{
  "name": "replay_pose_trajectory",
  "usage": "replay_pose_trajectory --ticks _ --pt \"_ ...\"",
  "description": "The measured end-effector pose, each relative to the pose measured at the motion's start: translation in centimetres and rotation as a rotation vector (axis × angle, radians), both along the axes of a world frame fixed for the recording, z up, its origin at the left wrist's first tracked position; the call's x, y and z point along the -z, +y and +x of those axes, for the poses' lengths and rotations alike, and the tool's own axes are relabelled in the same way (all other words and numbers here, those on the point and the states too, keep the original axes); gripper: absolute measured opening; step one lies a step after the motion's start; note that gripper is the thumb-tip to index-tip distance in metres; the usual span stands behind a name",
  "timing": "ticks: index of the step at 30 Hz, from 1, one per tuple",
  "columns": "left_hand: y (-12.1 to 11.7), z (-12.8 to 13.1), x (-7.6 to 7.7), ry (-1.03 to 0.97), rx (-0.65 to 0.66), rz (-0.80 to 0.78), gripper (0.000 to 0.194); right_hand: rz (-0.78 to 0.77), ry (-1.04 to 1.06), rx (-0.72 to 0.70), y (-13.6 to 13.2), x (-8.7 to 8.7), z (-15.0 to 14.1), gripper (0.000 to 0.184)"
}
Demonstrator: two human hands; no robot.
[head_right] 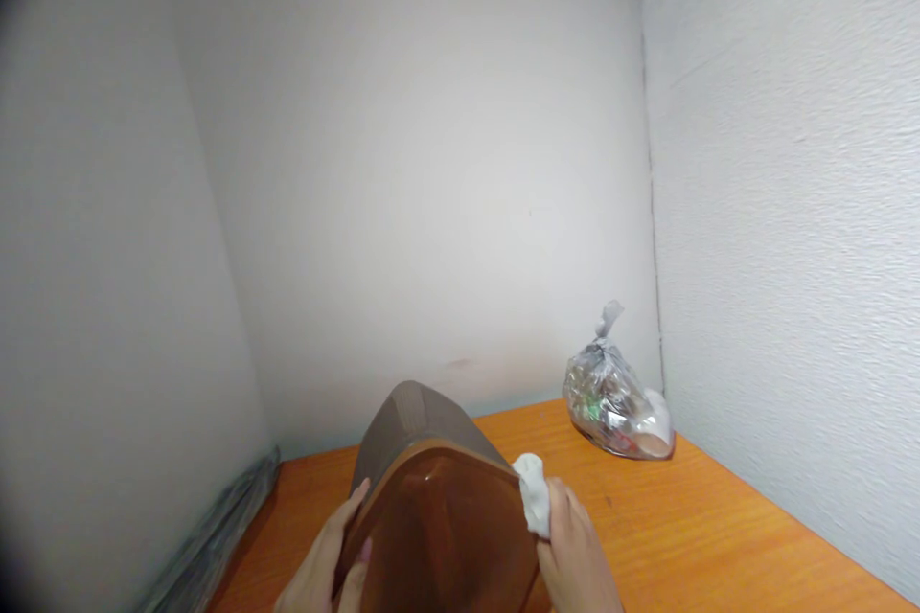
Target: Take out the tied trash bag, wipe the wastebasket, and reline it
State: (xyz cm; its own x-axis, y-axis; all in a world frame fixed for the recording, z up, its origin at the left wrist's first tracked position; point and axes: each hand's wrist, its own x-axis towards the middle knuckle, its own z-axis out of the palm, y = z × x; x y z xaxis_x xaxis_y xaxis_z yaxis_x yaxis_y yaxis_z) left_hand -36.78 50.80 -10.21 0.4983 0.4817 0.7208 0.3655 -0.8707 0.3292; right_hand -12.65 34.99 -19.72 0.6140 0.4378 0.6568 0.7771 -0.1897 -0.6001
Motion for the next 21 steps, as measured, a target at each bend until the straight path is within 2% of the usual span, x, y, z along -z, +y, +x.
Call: replay_pose_trajectory --ticks 2,4,7,9,12,14,17,19,21 --pt "-0.6 0.0 -1.2 0.055 -0.013 -0.003 0.045 -0.034 0.072 -0.061 -0.5 -0.2 0.0 0.025" --pt "-1.4 0.2 -3.3 0.114 -0.009 0.063 0.053 -0.056 0.057 -0.097 -0.6 -2.0 -0.1 0.028" --pt "-2.5 0.8 -6.8 0.197 0.078 0.179 0.069 -0.074 -0.156 -0.085 -0.3 -6.6 -0.4 0.029" --pt "-2.8 1.3 -8.4 0.311 0.186 0.199 0.077 -0.104 -0.326 -0.099 0.1 -9.9 -0.8 0.028" --pt "-2.7 1.7 -9.3 0.443 0.351 0.106 0.073 -0.116 -0.504 -0.163 0.6 -14.0 -1.1 0.030" --pt "-2.6 1.9 -9.2 0.434 0.413 0.002 0.068 -0.128 -0.547 -0.183 1.0 -15.5 -1.0 0.029" --pt "-2.1 2.0 -9.1 0.344 0.426 -0.127 0.058 -0.188 -0.491 -0.138 1.4 -15.6 -0.2 0.026" --pt "-1.7 1.8 -9.0 0.258 0.393 -0.219 0.052 -0.224 -0.378 -0.105 1.4 -14.3 0.5 0.024" --pt "-1.2 1.4 -8.9 0.158 0.355 -0.310 0.047 -0.223 -0.225 -0.081 1.3 -12.3 0.9 0.022"
